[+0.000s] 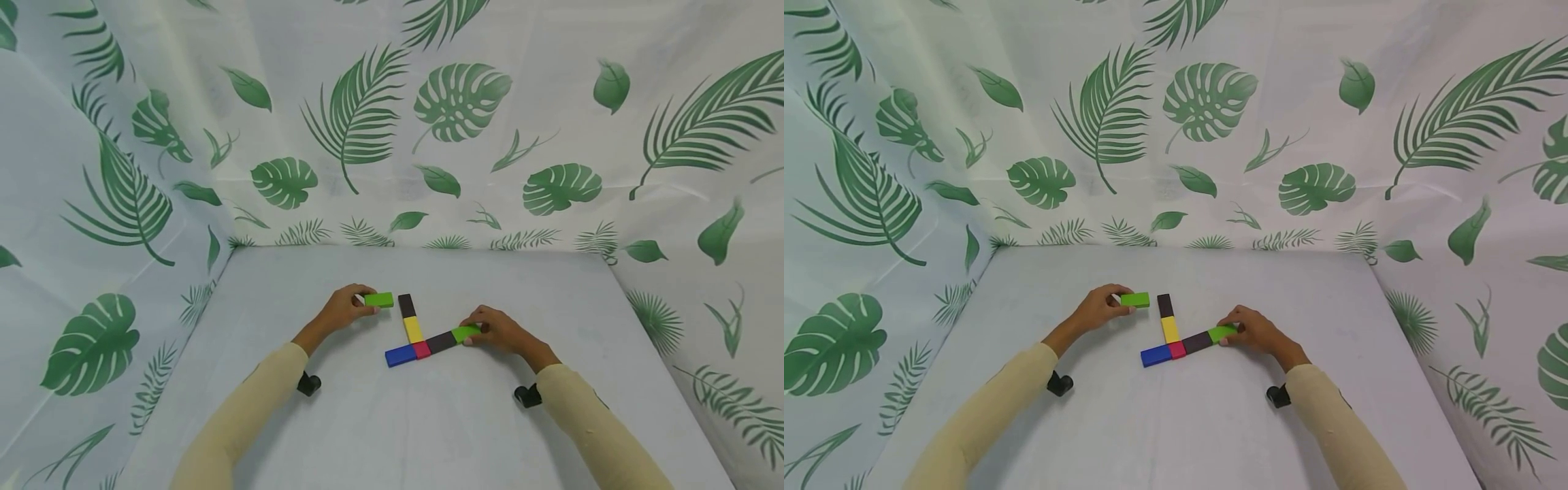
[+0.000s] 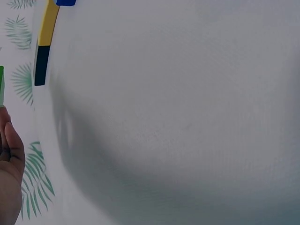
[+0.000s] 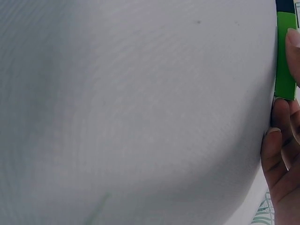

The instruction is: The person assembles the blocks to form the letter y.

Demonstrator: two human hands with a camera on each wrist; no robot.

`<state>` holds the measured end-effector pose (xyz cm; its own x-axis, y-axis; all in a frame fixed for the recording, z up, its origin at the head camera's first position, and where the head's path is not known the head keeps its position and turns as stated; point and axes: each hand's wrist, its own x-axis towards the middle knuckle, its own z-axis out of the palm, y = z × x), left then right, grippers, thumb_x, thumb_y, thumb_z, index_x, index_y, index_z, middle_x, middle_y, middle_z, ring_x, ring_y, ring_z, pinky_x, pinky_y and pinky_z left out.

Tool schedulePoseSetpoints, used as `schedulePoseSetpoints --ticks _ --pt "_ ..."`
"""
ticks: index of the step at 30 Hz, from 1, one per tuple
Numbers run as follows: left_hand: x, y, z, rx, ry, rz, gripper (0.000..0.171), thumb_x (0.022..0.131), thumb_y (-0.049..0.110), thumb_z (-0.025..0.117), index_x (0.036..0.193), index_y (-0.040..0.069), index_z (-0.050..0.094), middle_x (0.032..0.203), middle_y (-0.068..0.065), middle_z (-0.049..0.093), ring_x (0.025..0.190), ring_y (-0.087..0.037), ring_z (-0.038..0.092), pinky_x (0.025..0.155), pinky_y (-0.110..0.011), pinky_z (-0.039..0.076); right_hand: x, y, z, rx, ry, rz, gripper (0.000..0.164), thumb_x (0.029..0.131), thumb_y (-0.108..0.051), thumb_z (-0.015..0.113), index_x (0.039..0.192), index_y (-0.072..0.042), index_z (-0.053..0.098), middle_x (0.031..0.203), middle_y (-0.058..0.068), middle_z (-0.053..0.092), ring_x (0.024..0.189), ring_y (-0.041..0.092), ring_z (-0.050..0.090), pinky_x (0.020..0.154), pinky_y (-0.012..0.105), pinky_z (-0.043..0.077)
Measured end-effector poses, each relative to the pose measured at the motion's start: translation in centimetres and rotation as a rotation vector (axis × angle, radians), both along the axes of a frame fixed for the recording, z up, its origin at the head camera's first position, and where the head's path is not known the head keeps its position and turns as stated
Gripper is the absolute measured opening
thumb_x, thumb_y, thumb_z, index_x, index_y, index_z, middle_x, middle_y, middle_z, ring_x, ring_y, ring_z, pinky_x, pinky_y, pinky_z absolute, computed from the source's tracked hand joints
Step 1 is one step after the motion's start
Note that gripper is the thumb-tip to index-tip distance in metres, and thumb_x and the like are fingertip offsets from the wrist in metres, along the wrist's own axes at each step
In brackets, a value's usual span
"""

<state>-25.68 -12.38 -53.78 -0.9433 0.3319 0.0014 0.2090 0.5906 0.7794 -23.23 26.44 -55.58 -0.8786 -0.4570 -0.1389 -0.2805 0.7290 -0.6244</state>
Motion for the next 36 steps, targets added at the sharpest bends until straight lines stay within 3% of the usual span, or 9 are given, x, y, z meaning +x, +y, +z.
schedulePoseSetpoints --ticks 14,23,36 --pt "1.3 -0.1 0.0 0.006 -0.012 -0.014 0.041 0.090 0.029 0.077 0.127 0.017 0.068 0.115 -0.004 0.066 0.084 -0.014 0.060 0.066 -0.026 0.050 0.0 0.2 -0.1 -0.003 -0.012 -0.012 0.039 0.083 -0.033 0.081 0.118 -0.018 0.075 0.105 -0.002 0.060 0.092 0.016 0.052 0.083 0.034 0.045" --pt "2.0 -0.4 -0.1 0.036 -0.024 0.013 0.041 0.088 0.030 0.078 0.126 0.016 0.068 0.120 -0.005 0.066 0.085 -0.014 0.060 0.065 -0.027 0.050 0.1 0.2 0.0 -0.005 -0.029 -0.018 0.039 0.083 -0.033 0.082 0.118 -0.018 0.075 0.105 -0.002 0.060 0.093 0.017 0.052 0.084 0.034 0.045" --pt "2.8 -0.6 -0.5 0.073 -0.016 0.032 0.040 0.088 0.028 0.079 0.124 0.015 0.068 0.112 -0.003 0.067 0.078 -0.013 0.058 0.061 -0.027 0.048 0.0 0.2 -0.3 -0.005 0.019 0.016 0.038 0.083 -0.032 0.082 0.116 -0.016 0.075 0.105 -0.001 0.061 0.088 0.015 0.052 0.078 0.029 0.044"
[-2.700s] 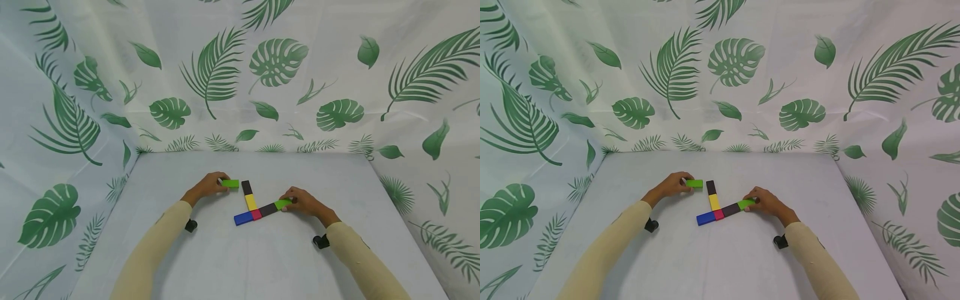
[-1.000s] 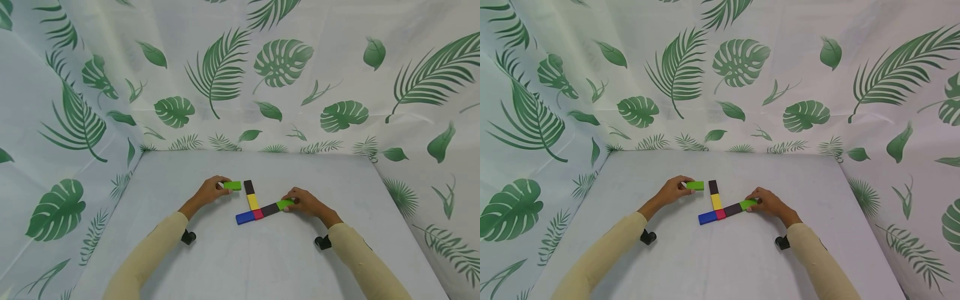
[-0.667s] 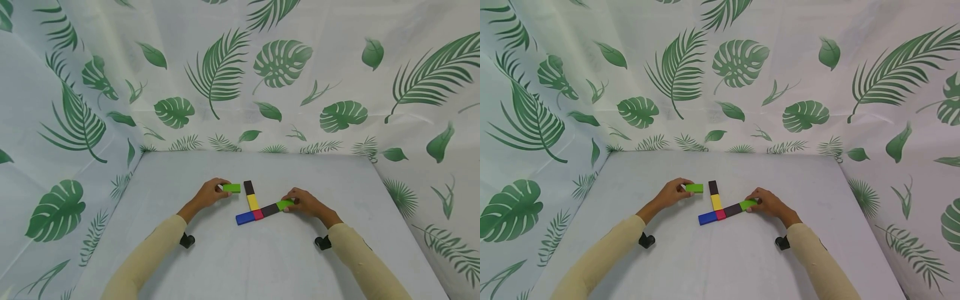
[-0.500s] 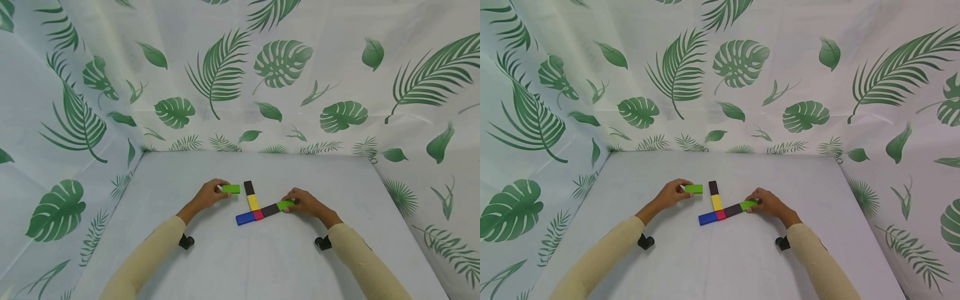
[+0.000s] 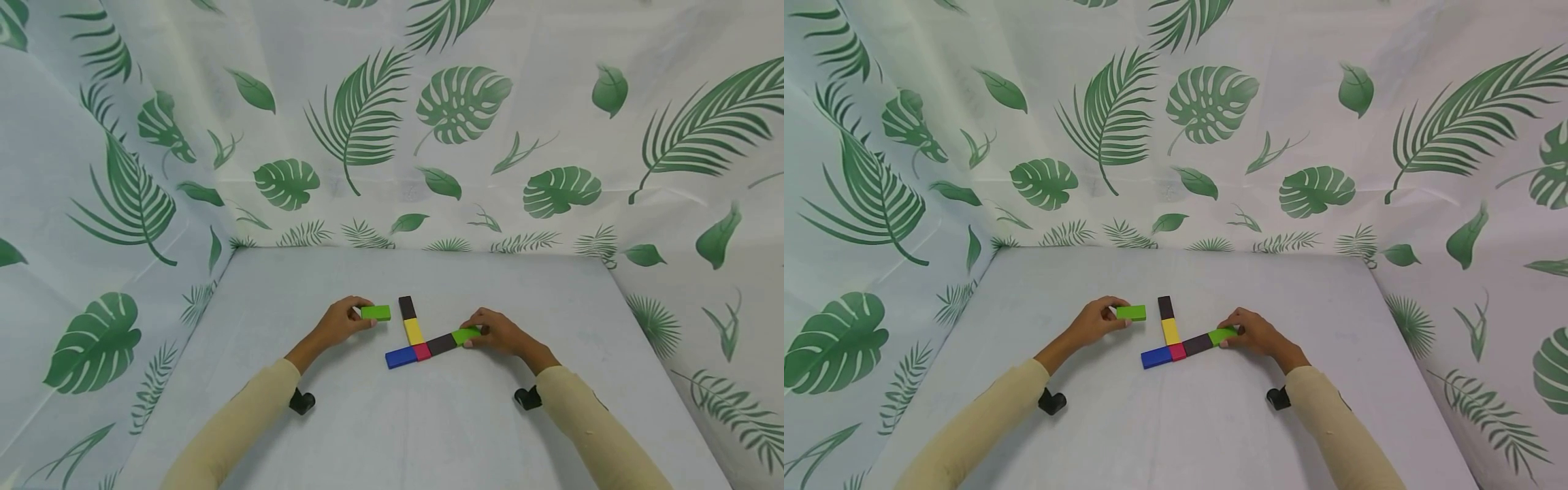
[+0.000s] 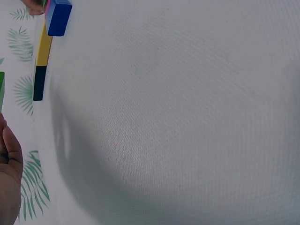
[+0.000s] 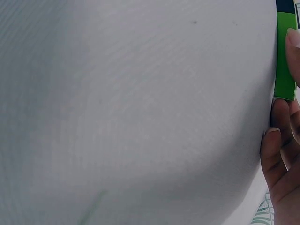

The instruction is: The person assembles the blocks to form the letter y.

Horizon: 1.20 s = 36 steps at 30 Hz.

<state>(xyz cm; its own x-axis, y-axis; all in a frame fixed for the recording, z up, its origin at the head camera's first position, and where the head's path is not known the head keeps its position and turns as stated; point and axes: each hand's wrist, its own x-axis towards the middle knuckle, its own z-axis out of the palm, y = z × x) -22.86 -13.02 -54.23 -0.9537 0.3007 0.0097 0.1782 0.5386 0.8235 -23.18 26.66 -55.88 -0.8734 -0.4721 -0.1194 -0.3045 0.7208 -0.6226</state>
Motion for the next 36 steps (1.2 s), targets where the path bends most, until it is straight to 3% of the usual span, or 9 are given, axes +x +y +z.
schedulePoseSetpoints --ticks 19,29,36 --pt "1.1 -0.2 0.2 0.044 -0.016 0.012 0.038 0.087 0.027 0.079 0.123 0.015 0.069 0.108 -0.003 0.067 0.076 -0.014 0.056 0.060 -0.026 0.047 -0.2 0.0 -0.2 0.016 -0.004 -0.007 0.037 0.083 -0.032 0.082 0.116 -0.018 0.075 0.105 -0.002 0.061 0.089 0.015 0.052 0.079 0.031 0.045" --pt "1.5 -0.4 0.0 0.011 -0.010 0.022 0.039 0.086 0.028 0.081 0.122 0.018 0.070 0.104 -0.001 0.067 0.067 -0.013 0.050 0.054 -0.025 0.042 -0.3 0.0 -0.4 0.028 -0.021 -0.011 0.038 0.083 -0.036 0.081 0.117 -0.019 0.075 0.105 -0.002 0.060 0.090 0.015 0.052 0.081 0.033 0.045" --pt "1.8 -0.5 0.1 0.024 -0.032 0.038 0.038 0.086 0.026 0.080 0.122 0.017 0.070 0.107 -0.002 0.068 0.072 -0.013 0.054 0.056 -0.027 0.045 -0.2 0.0 -0.3 0.034 -0.011 -0.011 0.038 0.083 -0.035 0.081 0.117 -0.019 0.075 0.104 -0.002 0.060 0.090 0.015 0.052 0.081 0.033 0.045"
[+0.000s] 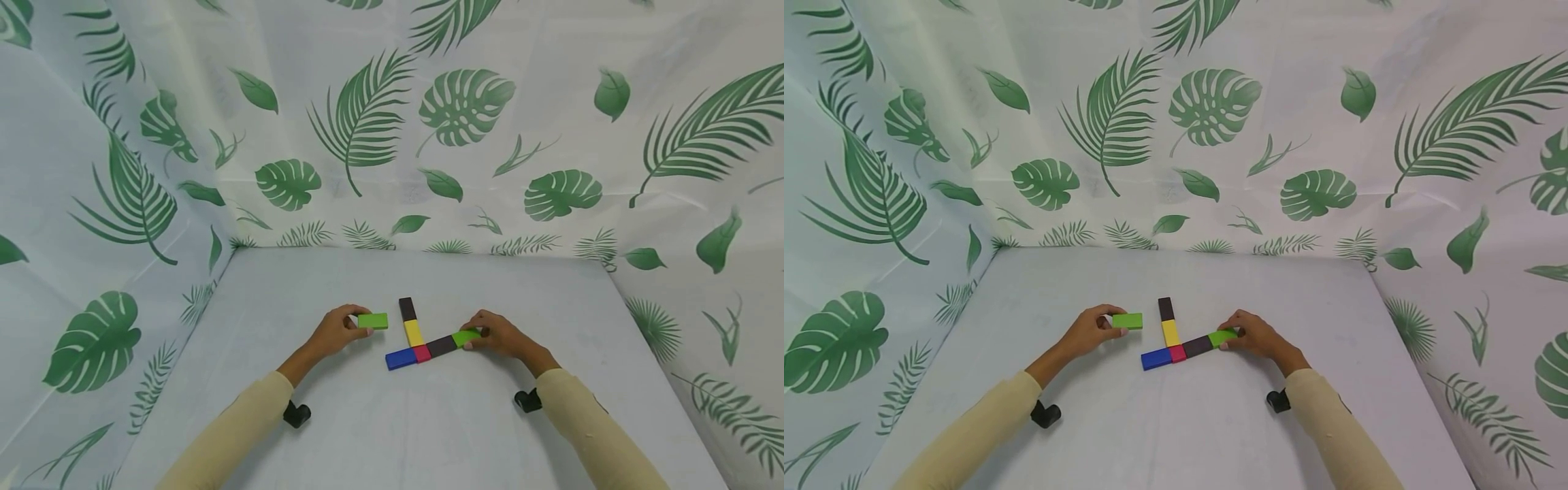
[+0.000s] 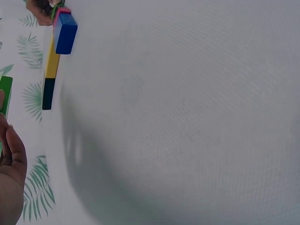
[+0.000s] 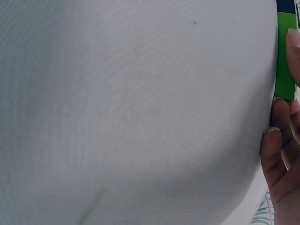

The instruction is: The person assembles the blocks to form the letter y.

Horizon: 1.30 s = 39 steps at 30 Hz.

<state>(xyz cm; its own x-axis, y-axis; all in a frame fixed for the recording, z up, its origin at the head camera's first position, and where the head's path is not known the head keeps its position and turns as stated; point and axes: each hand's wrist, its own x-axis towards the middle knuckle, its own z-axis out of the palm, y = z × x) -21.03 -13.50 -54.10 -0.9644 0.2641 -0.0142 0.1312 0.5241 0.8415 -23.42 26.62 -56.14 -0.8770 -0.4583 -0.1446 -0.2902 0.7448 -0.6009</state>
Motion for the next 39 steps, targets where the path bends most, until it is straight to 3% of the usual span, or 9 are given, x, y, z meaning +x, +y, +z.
schedulePoseSetpoints --ticks 8,17,26,32,39 --pt "0.7 -0.1 -0.2 -0.005 -0.027 -0.005 0.038 0.087 0.025 0.079 0.123 0.017 0.069 0.111 -0.002 0.067 0.075 -0.013 0.056 0.057 -0.027 0.047 0.1 0.0 0.0 -0.010 -0.002 0.011 0.039 0.083 -0.037 0.081 0.117 -0.019 0.075 0.104 -0.003 0.060 0.090 0.015 0.052 0.080 0.032 0.045" --pt "1.2 -0.2 -0.4 0.014 -0.047 -0.012 0.037 0.087 0.026 0.079 0.121 0.017 0.070 0.102 -0.001 0.069 0.071 -0.014 0.056 0.056 -0.028 0.046 0.0 0.0 0.1 0.004 0.006 0.010 0.039 0.084 -0.036 0.081 0.117 -0.018 0.075 0.105 -0.002 0.061 0.090 0.015 0.052 0.081 0.032 0.045" --pt "2.0 -0.1 -0.8 0.031 -0.011 -0.048 0.038 0.085 0.028 0.081 0.120 0.017 0.071 0.100 -0.002 0.070 0.074 -0.013 0.057 0.059 -0.026 0.047 0.0 -0.1 0.0 -0.006 -0.007 -0.002 0.039 0.083 -0.036 0.081 0.118 -0.018 0.075 0.106 -0.002 0.061 0.091 0.015 0.053 0.081 0.033 0.045" --pt "2.6 0.1 -0.8 0.010 -0.017 -0.035 0.037 0.086 0.026 0.080 0.120 0.016 0.071 0.097 -0.003 0.069 0.076 -0.012 0.058 0.062 -0.026 0.047 0.0 -0.1 0.2 -0.009 0.000 0.003 0.038 0.083 -0.035 0.081 0.117 -0.019 0.075 0.106 -0.002 0.061 0.091 0.015 0.053 0.081 0.032 0.045" --pt "3.2 0.4 -1.3 -0.008 -0.023 -0.009 0.036 0.086 0.027 0.080 0.119 0.015 0.070 0.109 -0.002 0.067 0.081 -0.011 0.059 0.065 -0.025 0.049 0.0 0.1 0.3 -0.002 0.002 0.007 0.038 0.083 -0.036 0.081 0.117 -0.018 0.075 0.106 -0.002 0.061 0.090 0.015 0.052 0.081 0.033 0.045"
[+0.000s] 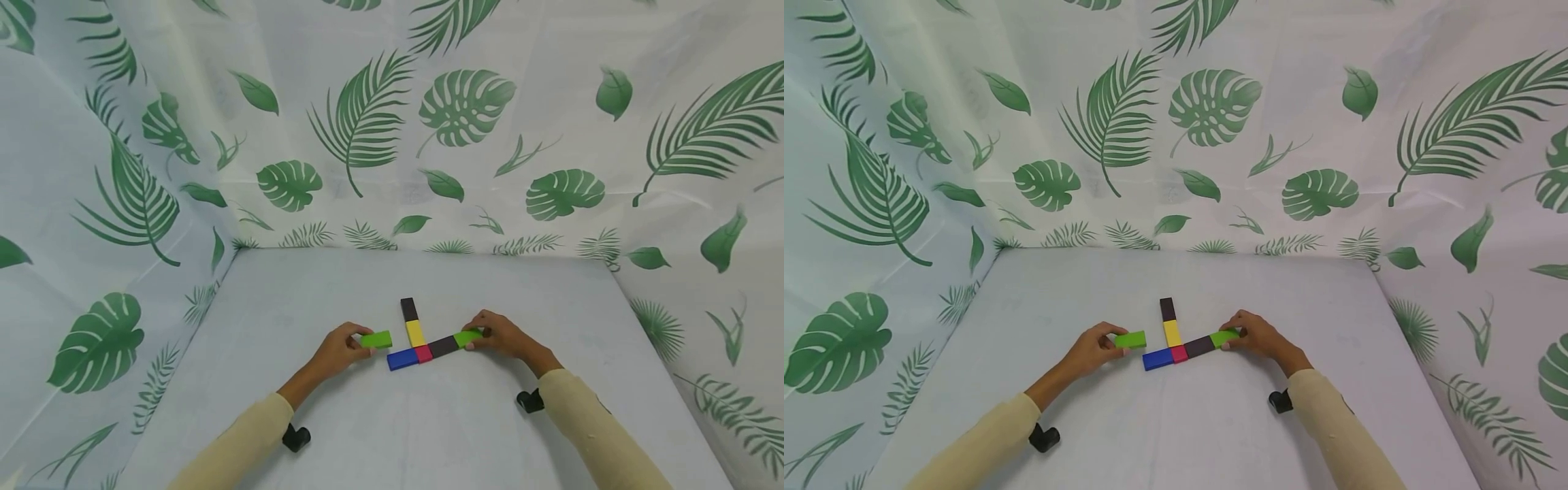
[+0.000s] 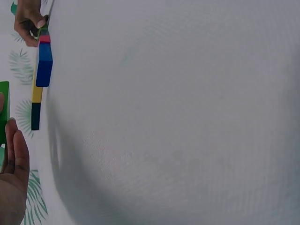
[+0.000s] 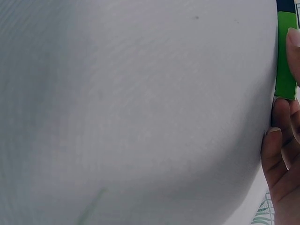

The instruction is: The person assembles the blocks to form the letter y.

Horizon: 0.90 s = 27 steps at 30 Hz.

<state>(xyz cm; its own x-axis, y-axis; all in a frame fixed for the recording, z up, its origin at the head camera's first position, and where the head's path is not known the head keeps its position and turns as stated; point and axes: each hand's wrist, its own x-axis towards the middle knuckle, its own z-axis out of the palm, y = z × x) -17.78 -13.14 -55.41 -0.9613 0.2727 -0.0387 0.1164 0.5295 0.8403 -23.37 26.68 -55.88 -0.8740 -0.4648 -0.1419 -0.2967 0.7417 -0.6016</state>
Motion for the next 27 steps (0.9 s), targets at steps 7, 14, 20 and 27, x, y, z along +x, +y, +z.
schedulePoseSetpoints --ticks 7,14,20,27 --pt "0.6 -0.1 -0.1 0.004 0.017 -0.005 0.036 0.086 0.024 0.080 0.119 0.015 0.070 0.109 -0.001 0.067 0.082 -0.011 0.060 0.065 -0.023 0.050 0.1 0.0 0.0 -0.004 0.007 0.007 0.039 0.083 -0.036 0.081 0.117 -0.018 0.074 0.107 -0.002 0.061 0.090 0.015 0.052 0.080 0.031 0.045" --pt "1.3 -0.2 -0.2 0.009 0.027 -0.003 0.036 0.086 0.024 0.081 0.118 0.015 0.070 0.108 0.000 0.067 0.079 -0.010 0.058 0.064 -0.022 0.048 0.1 0.0 -0.1 -0.011 0.013 0.005 0.038 0.083 -0.035 0.081 0.117 -0.018 0.074 0.106 -0.001 0.061 0.090 0.015 0.052 0.079 0.031 0.045" --pt "1.8 -0.3 -0.2 -0.006 0.006 0.008 0.036 0.086 0.023 0.081 0.119 0.015 0.070 0.103 0.000 0.065 0.077 -0.011 0.056 0.061 -0.021 0.046 0.1 0.1 -0.3 -0.019 -0.003 -0.008 0.039 0.084 -0.037 0.081 0.118 -0.019 0.074 0.107 -0.002 0.061 0.090 0.016 0.052 0.079 0.032 0.044" --pt "2.2 -0.4 -0.5 -0.001 0.007 0.001 0.036 0.085 0.021 0.081 0.118 0.013 0.070 0.100 0.000 0.064 0.077 -0.010 0.056 0.061 -0.021 0.046 0.1 0.1 -0.1 -0.017 0.010 0.002 0.038 0.084 -0.035 0.080 0.118 -0.019 0.074 0.107 -0.002 0.061 0.088 0.015 0.051 0.077 0.030 0.043"
